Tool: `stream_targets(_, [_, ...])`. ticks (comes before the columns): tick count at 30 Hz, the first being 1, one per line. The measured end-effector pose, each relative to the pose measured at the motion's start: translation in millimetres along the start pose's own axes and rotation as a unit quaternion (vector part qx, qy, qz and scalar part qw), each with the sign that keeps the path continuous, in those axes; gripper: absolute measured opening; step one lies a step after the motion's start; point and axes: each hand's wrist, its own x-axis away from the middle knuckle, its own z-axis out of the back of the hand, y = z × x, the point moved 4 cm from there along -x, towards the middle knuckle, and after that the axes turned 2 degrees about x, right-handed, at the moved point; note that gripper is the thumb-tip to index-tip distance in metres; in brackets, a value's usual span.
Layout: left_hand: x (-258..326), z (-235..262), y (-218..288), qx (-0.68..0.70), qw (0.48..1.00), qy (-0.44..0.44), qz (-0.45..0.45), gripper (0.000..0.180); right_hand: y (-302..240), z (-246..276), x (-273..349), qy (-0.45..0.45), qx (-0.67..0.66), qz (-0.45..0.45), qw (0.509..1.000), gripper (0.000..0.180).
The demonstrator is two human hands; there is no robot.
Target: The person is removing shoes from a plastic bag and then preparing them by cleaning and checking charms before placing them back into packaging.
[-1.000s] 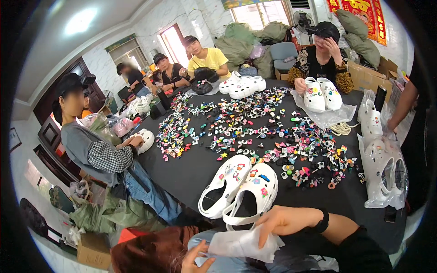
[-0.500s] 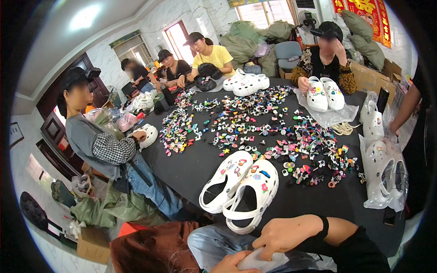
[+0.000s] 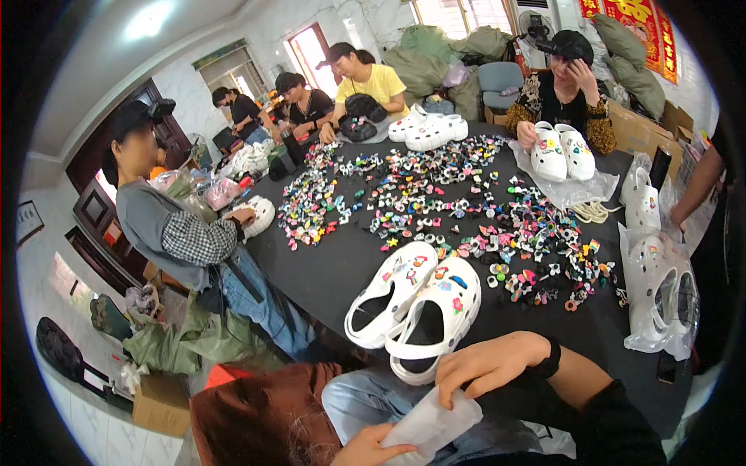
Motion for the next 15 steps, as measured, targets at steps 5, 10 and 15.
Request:
stream_targets(5, [8.5, 15.1, -8.8, -0.108, 0.982, 0.118, -0.101, 0.031, 3.8, -8.1, -10.0, 0.037, 0.009, -0.107, 0.994, 0.023])
stream_targets(10, [13.4, 28.2, 18.1, -0.142, 0.973, 0.168, -0.074, 0.030, 15.4, 2.2, -10.3, 0.141, -0.074, -0.226, 0.961, 0.033])
stream_targets(15, [7.1, 43.0, 9.8, 0.083, 0.975, 0.181, -0.102, 0.046, 31.3, 15.1, 1.6, 0.297, -0.196, -0.262, 0.897, 0.041])
